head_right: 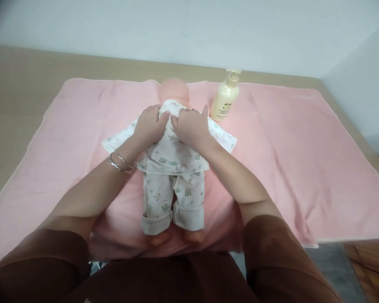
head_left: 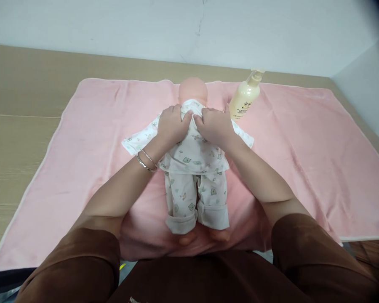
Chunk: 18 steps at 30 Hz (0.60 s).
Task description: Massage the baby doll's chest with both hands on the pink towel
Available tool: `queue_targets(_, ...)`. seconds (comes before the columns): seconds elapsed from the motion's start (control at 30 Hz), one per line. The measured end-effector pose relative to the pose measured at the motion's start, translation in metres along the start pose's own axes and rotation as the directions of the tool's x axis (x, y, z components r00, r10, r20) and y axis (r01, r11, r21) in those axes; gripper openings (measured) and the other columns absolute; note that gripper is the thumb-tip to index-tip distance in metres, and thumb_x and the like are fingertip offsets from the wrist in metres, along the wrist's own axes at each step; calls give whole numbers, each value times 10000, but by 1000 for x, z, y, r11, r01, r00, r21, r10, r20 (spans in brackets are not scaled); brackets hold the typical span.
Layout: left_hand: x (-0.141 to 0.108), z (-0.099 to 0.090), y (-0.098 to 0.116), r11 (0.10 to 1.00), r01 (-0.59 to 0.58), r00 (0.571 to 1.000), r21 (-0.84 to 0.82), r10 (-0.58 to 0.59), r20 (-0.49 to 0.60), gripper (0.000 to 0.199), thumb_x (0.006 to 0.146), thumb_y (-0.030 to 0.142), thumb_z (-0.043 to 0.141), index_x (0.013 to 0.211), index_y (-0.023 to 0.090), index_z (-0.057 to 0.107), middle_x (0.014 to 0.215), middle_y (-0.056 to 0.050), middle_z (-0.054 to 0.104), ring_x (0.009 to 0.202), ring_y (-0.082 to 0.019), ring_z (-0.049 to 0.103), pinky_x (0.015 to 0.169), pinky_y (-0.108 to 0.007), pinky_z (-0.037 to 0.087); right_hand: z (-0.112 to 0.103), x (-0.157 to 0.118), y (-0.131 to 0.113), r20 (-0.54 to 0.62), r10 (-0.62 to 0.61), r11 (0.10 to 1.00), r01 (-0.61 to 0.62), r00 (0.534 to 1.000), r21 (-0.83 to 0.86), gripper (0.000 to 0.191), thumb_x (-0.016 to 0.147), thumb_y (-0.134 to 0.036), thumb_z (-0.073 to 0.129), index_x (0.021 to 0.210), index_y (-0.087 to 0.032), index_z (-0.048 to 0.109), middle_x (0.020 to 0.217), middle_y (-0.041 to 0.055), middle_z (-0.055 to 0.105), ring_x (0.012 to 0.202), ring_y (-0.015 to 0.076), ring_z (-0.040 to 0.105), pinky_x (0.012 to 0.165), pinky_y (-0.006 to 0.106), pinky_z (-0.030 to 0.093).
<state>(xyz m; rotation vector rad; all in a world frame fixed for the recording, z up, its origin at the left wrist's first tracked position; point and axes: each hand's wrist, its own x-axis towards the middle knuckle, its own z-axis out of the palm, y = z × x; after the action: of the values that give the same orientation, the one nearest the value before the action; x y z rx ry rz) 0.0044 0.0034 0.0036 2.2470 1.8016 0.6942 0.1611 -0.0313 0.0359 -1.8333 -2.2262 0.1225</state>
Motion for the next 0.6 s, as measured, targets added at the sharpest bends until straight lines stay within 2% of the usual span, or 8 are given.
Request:
queue_targets(0.17,-6,6,3,1000,16,998,-8,-16,-58,505,1073,478,380,1299,115,647,1295,-222,708,1274,-370,637,1145,-518,475,6,13,13,20,84,991,-86,996,104,604,1062,-552,318,1261,-95,660,1314,223,725,1314,419,630,1293,722,171)
queue_targets(0.37,-16,4,10,1000,-14,998,2,14,-60,526,1084,467,339,1315,91,624,1307,-253,680,1321,-394,608,1181,-546,439,8,18,20,27,75,987,-78,997,138,656,1044,-584,335,1345,-76,621,1371,235,680,1338,438,597,1268,732,236)
queue_targets(0.5,-21,5,12,996,-90,991,3,90,-102,508,1083,448,345,1323,89,613,1362,-251,654,1373,-391,564,1219,-541,406,7,15,20,34,42,992,-46,999,120,627,1061,-548,312,1350,-83,619,1357,226,692,1313,425,608,1254,733,266)
queue_targets(0.6,-11,1,4,996,-80,997,-35,79,-21,464,1078,444,376,1268,114,643,1288,-222,692,1309,-368,607,1179,-517,453,7,4,6,-15,14,1000,-14,1000,13,583,1088,-438,261,1338,-56,622,1364,242,686,1336,424,591,1276,738,199)
